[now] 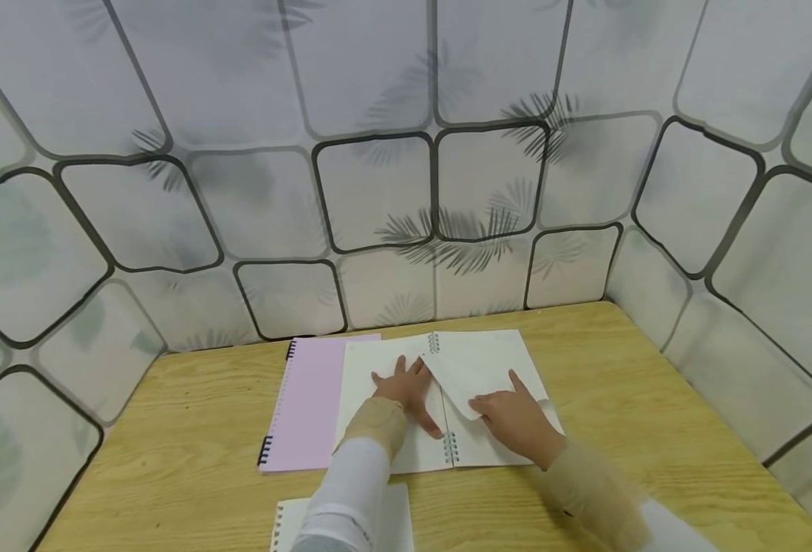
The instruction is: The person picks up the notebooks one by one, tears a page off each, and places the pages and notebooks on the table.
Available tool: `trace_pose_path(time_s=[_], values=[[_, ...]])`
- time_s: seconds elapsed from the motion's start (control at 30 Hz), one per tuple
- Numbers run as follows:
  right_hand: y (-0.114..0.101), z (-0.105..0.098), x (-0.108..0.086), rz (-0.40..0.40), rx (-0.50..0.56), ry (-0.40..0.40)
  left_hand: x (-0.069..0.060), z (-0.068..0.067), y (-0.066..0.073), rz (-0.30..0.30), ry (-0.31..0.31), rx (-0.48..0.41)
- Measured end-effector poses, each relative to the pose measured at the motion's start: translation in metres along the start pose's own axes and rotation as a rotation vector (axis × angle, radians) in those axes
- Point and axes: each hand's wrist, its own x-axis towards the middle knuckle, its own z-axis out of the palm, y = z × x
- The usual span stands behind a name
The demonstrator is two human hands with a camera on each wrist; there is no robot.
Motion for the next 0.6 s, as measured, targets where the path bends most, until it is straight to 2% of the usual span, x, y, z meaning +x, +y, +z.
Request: trace_pose_path(time_s=[0.17,0.33,0.53,0.6], values=[[-0.003,0.000,-0.011,-0.012,0.025,0.038,0.003,0.002,-0.002,-0.008,-0.014,-0.006],[-0.009,-0.012,-0.027,-0.057,0.055,-0.004,0.007,0.007,-0.005,-0.029,-0.034,0.014],[-0.016,-0.035,-0.052,-0.015,0.178,-0.011,0.006,0.011,-0.011,0.031,-0.011,-0.071],[-0.018,-0.042,-0.061,-0.016,0.217,0.006,0.004,0.013,-0.012,0.050,-0.016,-0.073]])
